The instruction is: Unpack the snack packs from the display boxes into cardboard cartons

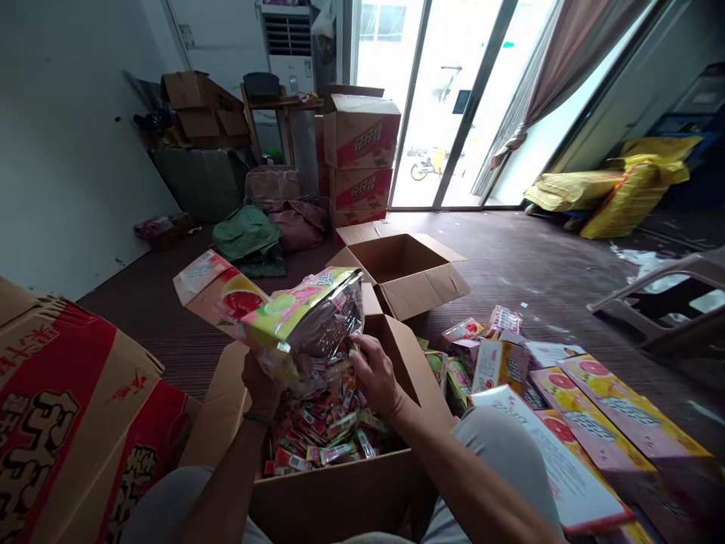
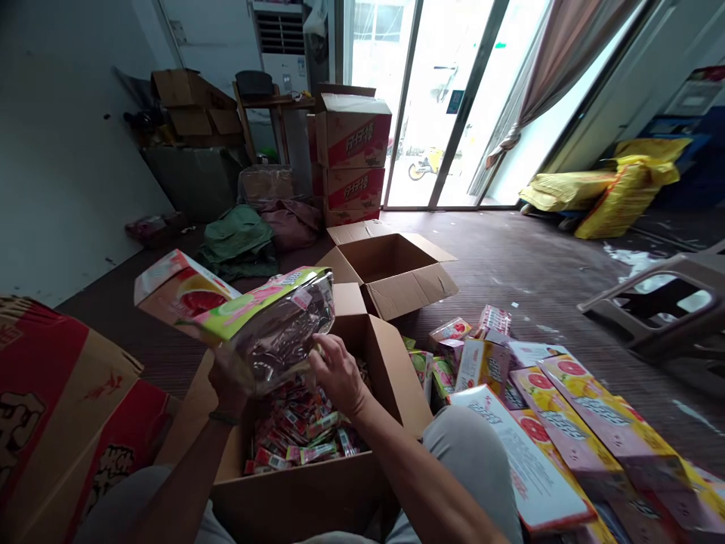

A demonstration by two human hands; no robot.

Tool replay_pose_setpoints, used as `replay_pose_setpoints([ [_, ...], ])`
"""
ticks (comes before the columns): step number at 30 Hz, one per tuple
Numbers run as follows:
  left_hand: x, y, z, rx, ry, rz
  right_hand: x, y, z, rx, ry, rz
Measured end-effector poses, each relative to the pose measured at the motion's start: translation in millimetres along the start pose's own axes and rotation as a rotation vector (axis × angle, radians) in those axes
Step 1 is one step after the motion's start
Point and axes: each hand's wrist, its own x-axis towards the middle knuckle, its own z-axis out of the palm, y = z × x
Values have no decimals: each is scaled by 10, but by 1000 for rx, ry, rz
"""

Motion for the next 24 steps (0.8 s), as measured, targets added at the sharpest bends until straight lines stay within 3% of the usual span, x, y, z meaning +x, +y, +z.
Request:
replay_pose_setpoints([
  [3,-77,18,-17,73,42,92,78,19,9,20,34,35],
  [5,-110,122,-33,61,34,138,115,94,65,28,49,135],
  [8,-170,432,-98,51,-18,148,104,239,164,-29,86,392],
  [10,-233,689,-159,83,-92,113,37,294,186,-110,75,486],
  [12,-309,923,-209,140,-172,58,-70,275,155,-208,23,469],
  [15,-427,1164,-233,259,-274,-20,-250,94,66,-280,-79,311],
  [17,-511,1263,-230,320,-321,-36,-347,-90,45,-202,-213,199],
  [19,-605,1341,-237,347,-344,-8,-410,-260,90,-81,-400,208],
  [21,-703,1408,-264,361,-347,54,-437,-353,186,-69,-563,412],
  [24,-840,1457,-331,376,-343,171,-429,-307,315,-228,-702,838],
])
